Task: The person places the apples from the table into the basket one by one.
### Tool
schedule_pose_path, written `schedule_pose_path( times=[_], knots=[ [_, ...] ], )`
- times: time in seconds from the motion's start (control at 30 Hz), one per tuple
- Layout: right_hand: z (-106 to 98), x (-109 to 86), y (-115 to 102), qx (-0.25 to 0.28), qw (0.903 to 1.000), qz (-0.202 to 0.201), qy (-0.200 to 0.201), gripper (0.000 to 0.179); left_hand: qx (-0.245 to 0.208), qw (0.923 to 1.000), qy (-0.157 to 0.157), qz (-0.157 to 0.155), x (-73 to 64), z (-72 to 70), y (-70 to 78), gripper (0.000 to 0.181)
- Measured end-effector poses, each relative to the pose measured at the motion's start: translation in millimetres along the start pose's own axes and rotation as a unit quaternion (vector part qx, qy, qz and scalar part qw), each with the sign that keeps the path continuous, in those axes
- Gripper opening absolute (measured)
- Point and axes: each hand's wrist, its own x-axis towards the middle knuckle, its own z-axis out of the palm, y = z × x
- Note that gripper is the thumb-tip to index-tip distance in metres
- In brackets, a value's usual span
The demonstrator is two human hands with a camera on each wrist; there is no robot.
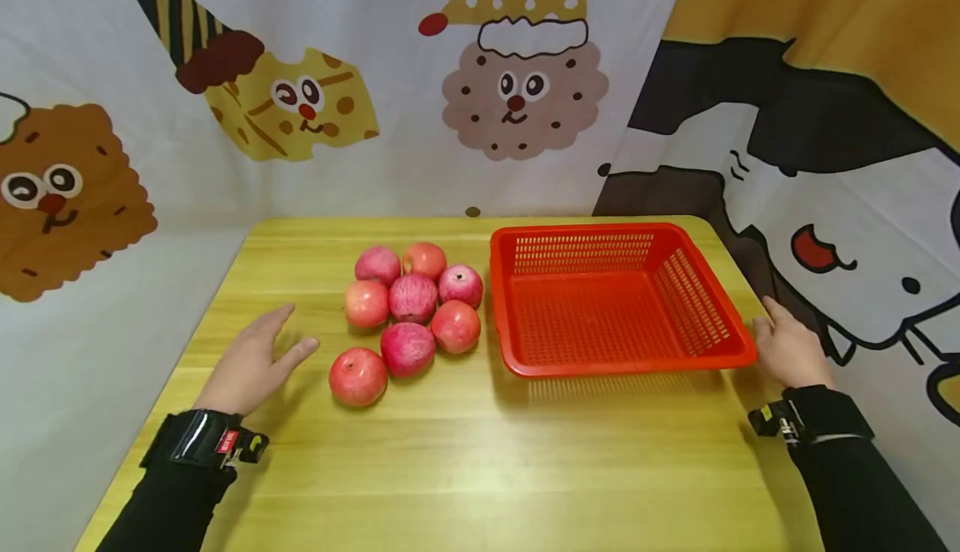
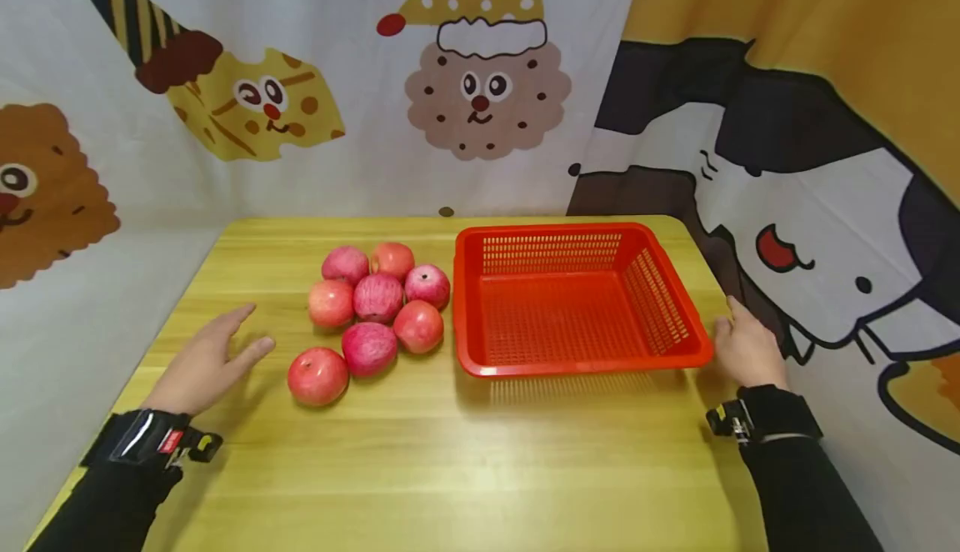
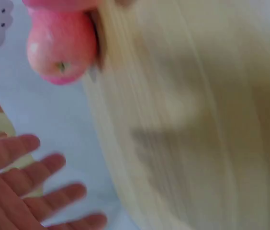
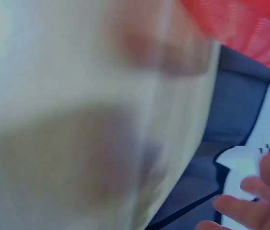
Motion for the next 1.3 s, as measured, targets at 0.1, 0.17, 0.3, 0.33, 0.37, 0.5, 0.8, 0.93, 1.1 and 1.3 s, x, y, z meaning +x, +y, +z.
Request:
schedule_pose_path(
  times=[0.1,0.17,0.3,0.33,0.37,0.5,0.8,0.93,1.1,1.3],
  knots=[
    [-5.3,-10.9,-15.8,0.039,0.9966,-0.015,0.070,0.066,-0.003,0.9991,0.018,0.039,-0.2,2.3,15.4,0.078],
    [-7.9,-22.0,-31.0,0.064,0.9909,-0.069,0.096,0.060,0.003,0.9974,0.028,0.067,-0.1,5.0,25.6,0.073],
    [-4.8,-46.6,-64.6,0.077,0.9664,-0.233,0.077,0.044,0.015,0.9940,0.026,0.105,-1.1,11.1,43.1,0.070],
    [-2.3,-51.9,-71.9,0.072,0.9583,-0.269,0.064,0.044,0.016,0.9936,0.022,0.109,-1.8,12.8,46.3,0.070],
    [1.0,-56.1,-77.9,0.065,0.9497,-0.302,0.052,0.045,0.019,0.9933,0.016,0.113,-2.7,14.3,49.1,0.070],
    [13.3,-67.7,-92.5,0.015,0.9263,-0.375,0.033,0.052,0.024,0.9927,-0.008,0.118,-6.3,20.6,56.1,0.075],
    [30.7,-73.6,-89.3,-0.032,0.9247,-0.376,0.048,0.034,0.017,0.9951,-0.026,0.094,-13.0,27.5,57.3,0.085],
    [36.2,-76.5,-84.5,-0.034,0.9217,-0.378,0.079,0.038,0.010,0.9947,-0.025,0.099,-14.1,31.1,57.7,0.086],
    [40.5,-78.9,-81.1,-0.026,0.9185,-0.381,0.103,0.039,0.006,0.9951,-0.037,0.092,-14.2,34.4,60.5,0.087],
    [42.1,-76.2,-84.4,-0.023,0.9176,-0.380,0.113,0.036,-0.002,0.9963,-0.044,0.074,-14.8,39.5,63.3,0.089]
  ],
)
